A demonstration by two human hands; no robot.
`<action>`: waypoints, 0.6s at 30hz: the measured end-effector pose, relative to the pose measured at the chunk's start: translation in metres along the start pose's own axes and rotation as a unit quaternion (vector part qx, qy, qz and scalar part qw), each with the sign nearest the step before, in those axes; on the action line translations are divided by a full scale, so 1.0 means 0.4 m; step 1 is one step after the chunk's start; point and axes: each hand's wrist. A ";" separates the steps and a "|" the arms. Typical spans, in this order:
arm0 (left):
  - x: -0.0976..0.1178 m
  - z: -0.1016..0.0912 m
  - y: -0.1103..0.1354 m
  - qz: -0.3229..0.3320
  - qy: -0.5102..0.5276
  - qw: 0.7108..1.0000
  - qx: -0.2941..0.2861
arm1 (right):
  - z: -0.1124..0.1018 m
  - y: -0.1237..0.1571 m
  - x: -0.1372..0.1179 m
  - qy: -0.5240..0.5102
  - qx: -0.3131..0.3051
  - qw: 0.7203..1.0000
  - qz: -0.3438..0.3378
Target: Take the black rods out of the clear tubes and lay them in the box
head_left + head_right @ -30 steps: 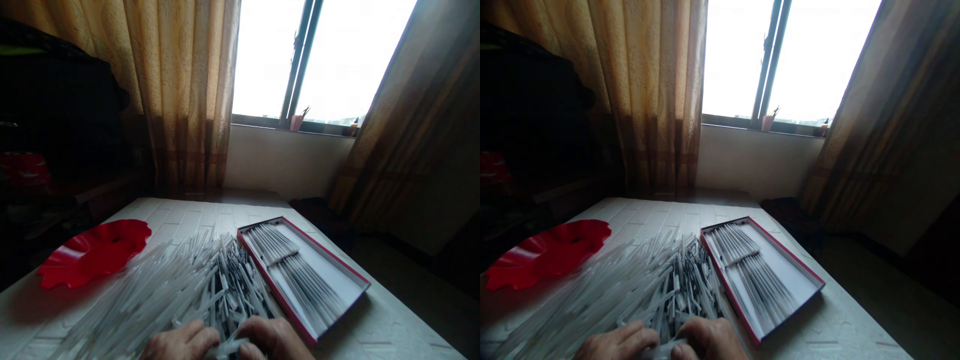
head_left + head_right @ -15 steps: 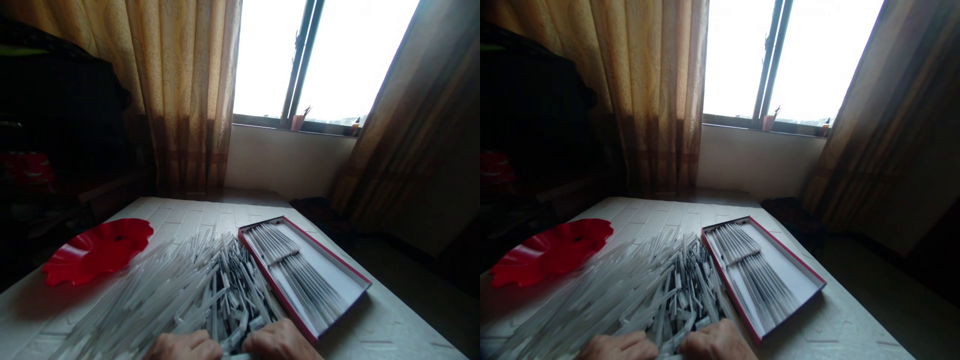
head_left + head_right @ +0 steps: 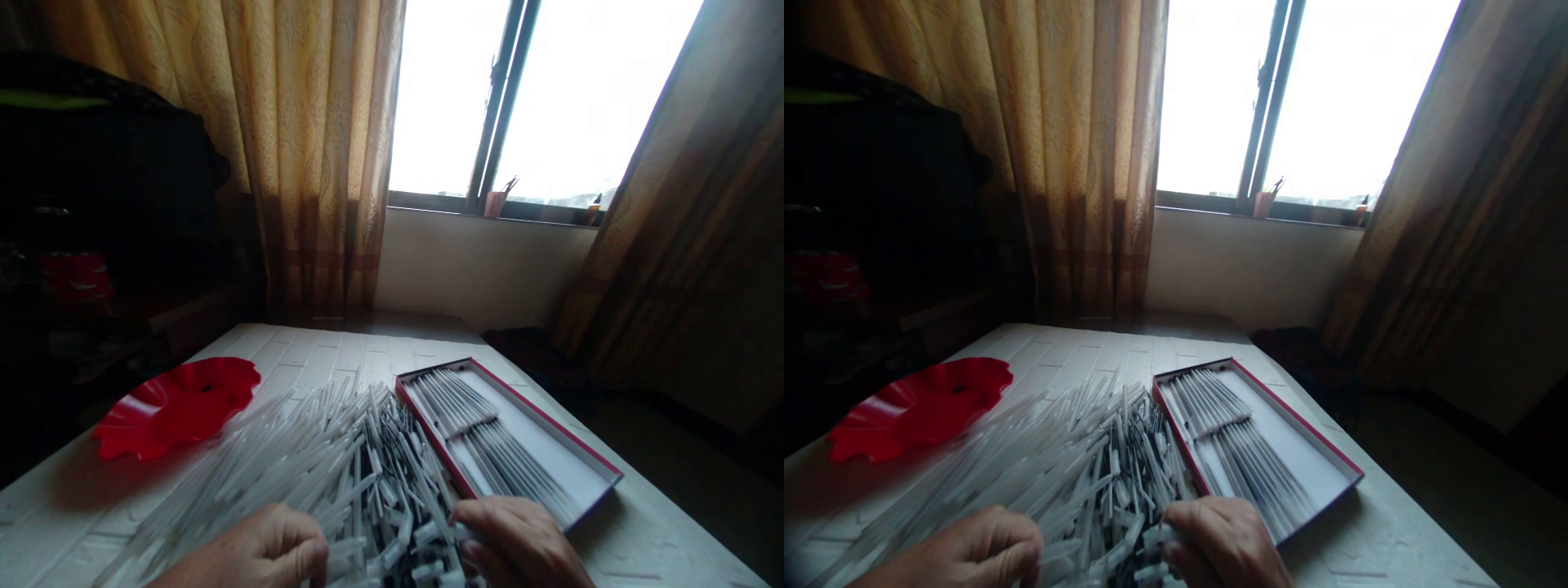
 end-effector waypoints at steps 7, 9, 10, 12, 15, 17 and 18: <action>-0.056 0.014 -0.046 0.062 0.050 0.961 0.266 | 0.067 0.008 0.038 0.034 0.027 0.991 0.127; -0.110 0.025 -0.060 0.082 0.038 0.950 0.299 | 0.091 0.015 0.047 0.065 0.026 0.986 0.153; -0.134 0.030 -0.066 0.102 0.023 0.944 0.311 | 0.098 0.017 0.050 0.075 0.014 0.985 0.157; -0.172 0.039 -0.076 0.125 0.004 0.942 0.310 | 0.104 0.016 0.050 0.091 -0.014 0.984 0.154; -0.192 0.049 -0.080 0.149 -0.011 0.945 0.292 | 0.098 0.008 0.041 0.099 -0.031 0.984 0.148; -0.187 0.052 -0.078 0.161 -0.025 0.944 0.285 | 0.089 0.003 0.034 0.077 -0.031 0.986 0.146; -0.182 0.052 -0.077 0.167 -0.035 0.943 0.285 | 0.085 0.002 0.032 0.059 -0.030 0.987 0.148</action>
Point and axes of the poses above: each hand's wrist, its own y-axis away from the middle knuckle, its own z-axis out of the palm, x = y × z, and after that the axes turned 1 degree about y, right-handed
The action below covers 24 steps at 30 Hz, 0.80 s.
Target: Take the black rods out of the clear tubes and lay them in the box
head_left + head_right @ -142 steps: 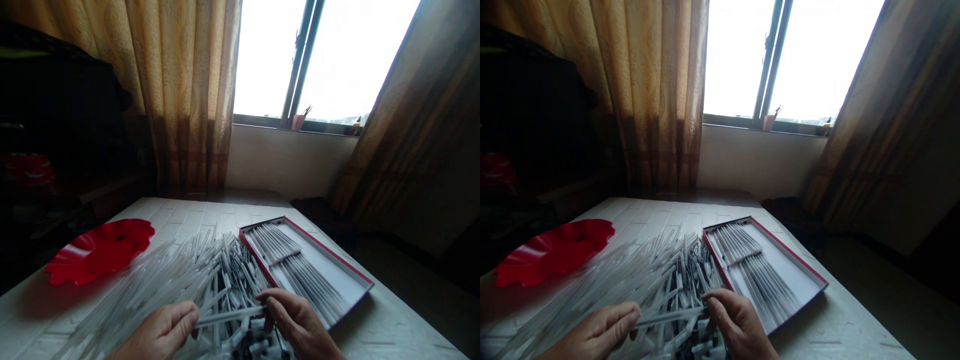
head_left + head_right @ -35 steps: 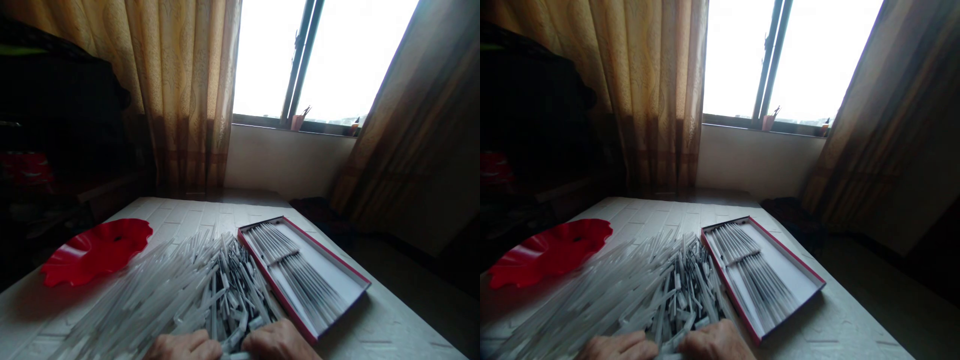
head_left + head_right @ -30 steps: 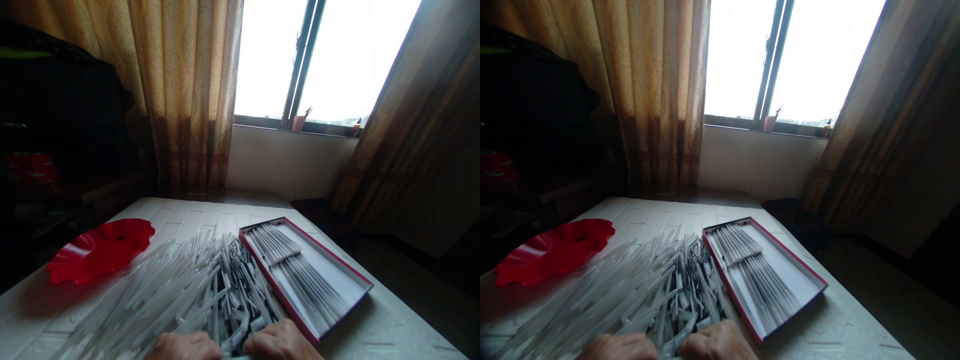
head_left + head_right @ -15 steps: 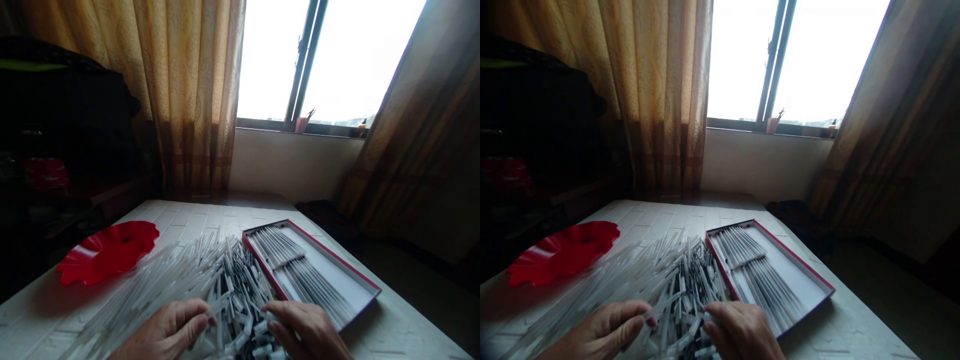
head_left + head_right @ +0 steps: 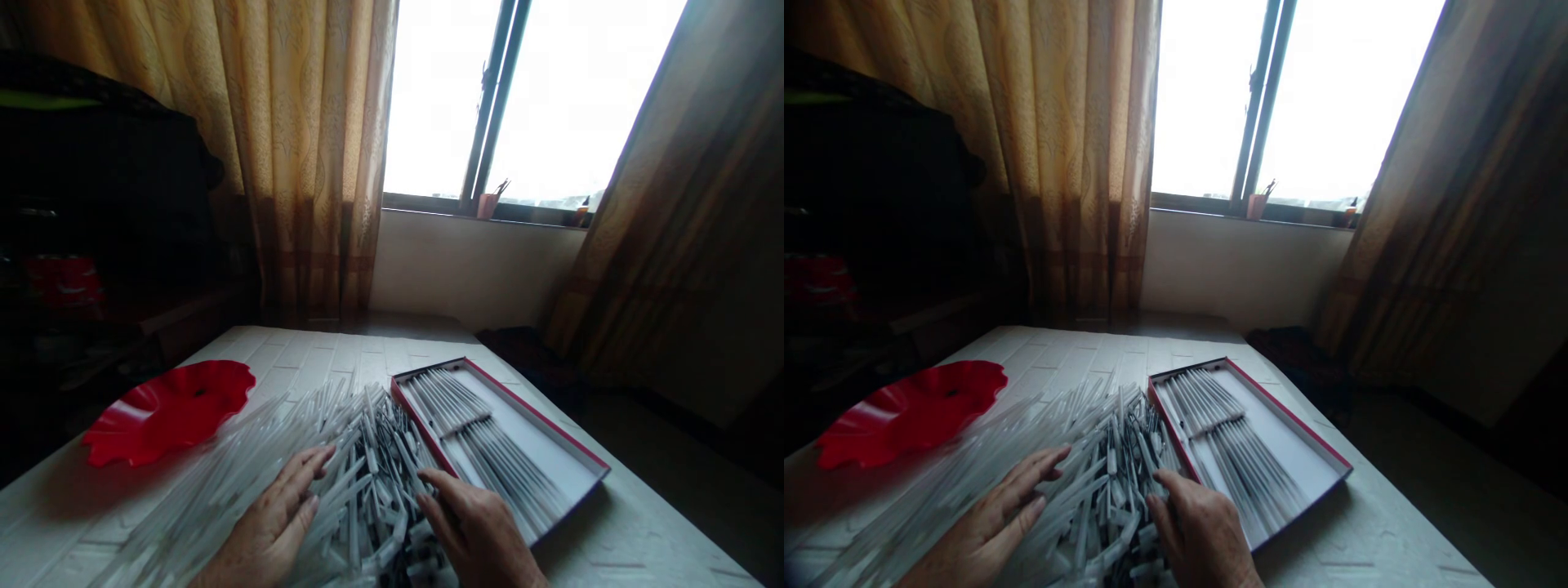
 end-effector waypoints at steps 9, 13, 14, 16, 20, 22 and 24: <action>0.048 -0.013 -0.004 0.083 -0.120 0.989 0.031 | -0.056 -0.002 0.038 -0.067 0.022 0.996 0.058; 0.074 -0.021 -0.014 0.143 -0.184 0.971 0.052 | -0.089 -0.003 0.109 -0.026 0.102 0.984 0.143; 0.078 -0.022 -0.018 0.159 -0.197 0.966 0.061 | -0.096 -0.004 0.127 -0.016 0.101 0.980 0.168; 0.079 -0.024 -0.023 0.189 -0.221 0.954 0.071 | -0.106 -0.007 0.153 0.008 0.059 0.976 0.209; 0.075 -0.029 -0.033 0.242 -0.260 0.931 0.081 | -0.108 -0.022 0.152 0.046 -0.060 0.968 0.241; 0.074 -0.031 -0.037 0.254 -0.269 0.925 0.086 | -0.105 -0.030 0.135 0.057 -0.090 0.966 0.235; 0.075 -0.032 -0.040 0.262 -0.275 0.921 0.089 | -0.103 -0.038 0.119 0.072 -0.115 0.964 0.229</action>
Point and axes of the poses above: each hand's wrist, its own y-axis away from the middle knuckle, its own z-axis out of the palm, x = y × z, and after that the axes turned 1 degree about y, right-handed
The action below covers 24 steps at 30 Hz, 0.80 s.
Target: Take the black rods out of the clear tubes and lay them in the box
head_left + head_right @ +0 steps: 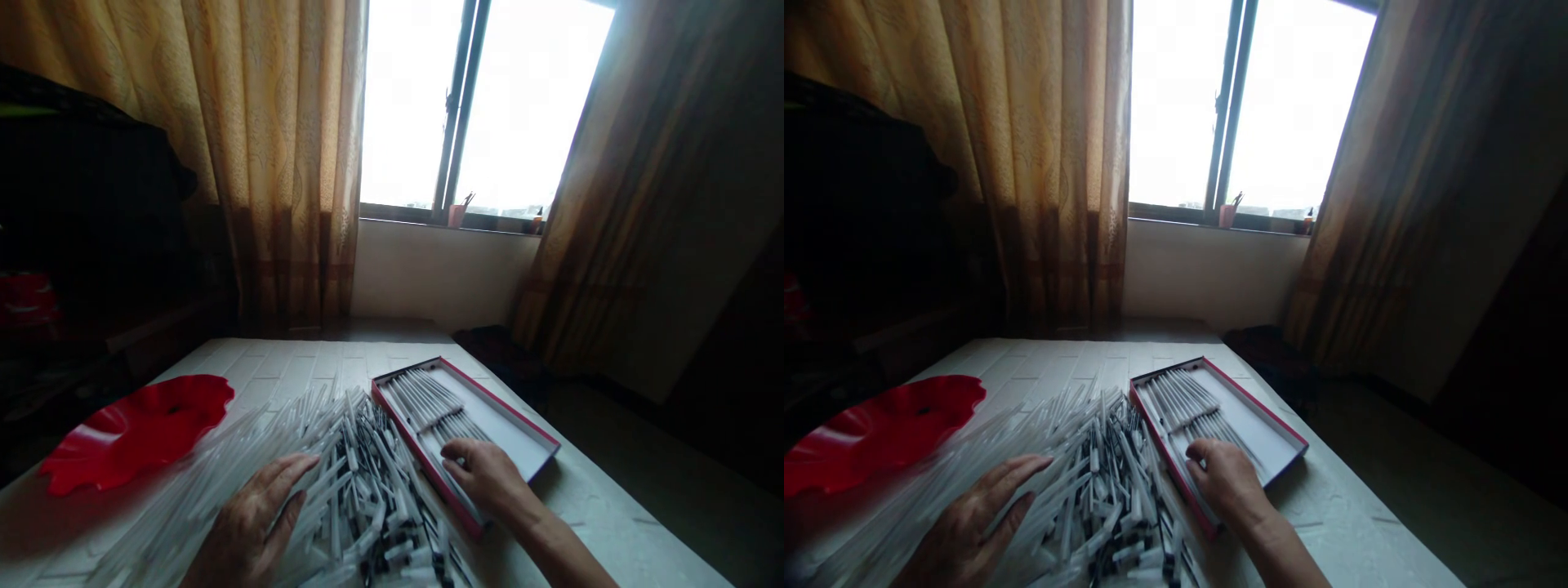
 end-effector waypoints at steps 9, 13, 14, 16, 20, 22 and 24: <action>0.000 0.006 0.006 0.000 0.002 1.000 -0.002 | 0.000 -0.025 -0.028 0.034 -0.047 0.998 0.006; -0.001 0.003 0.004 0.008 0.001 1.000 -0.002 | -0.020 -0.038 -0.026 -0.018 -0.030 0.999 0.003; -0.001 0.001 0.002 0.007 0.001 1.000 0.003 | -0.031 -0.039 -0.023 -0.044 -0.022 0.999 0.003; -0.003 -0.001 0.001 0.000 0.006 1.000 0.012 | -0.054 -0.036 -0.020 -0.114 -0.012 0.993 0.002; -0.021 -0.002 -0.004 -0.030 0.025 0.999 0.016 | -0.076 -0.014 -0.040 -0.296 -0.048 0.954 -0.011; -0.038 -0.002 -0.010 -0.050 0.026 0.998 0.012 | -0.067 0.001 -0.067 -0.380 -0.079 0.921 -0.018; -0.055 -0.003 -0.017 -0.073 0.029 0.997 0.001 | -0.048 0.017 -0.101 -0.449 -0.108 0.887 -0.026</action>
Point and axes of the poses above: each hand's wrist, its own y-axis away from the middle knuckle, its own z-axis out of the palm, x = y × z, and after that the axes turned 1 degree about y, right-handed
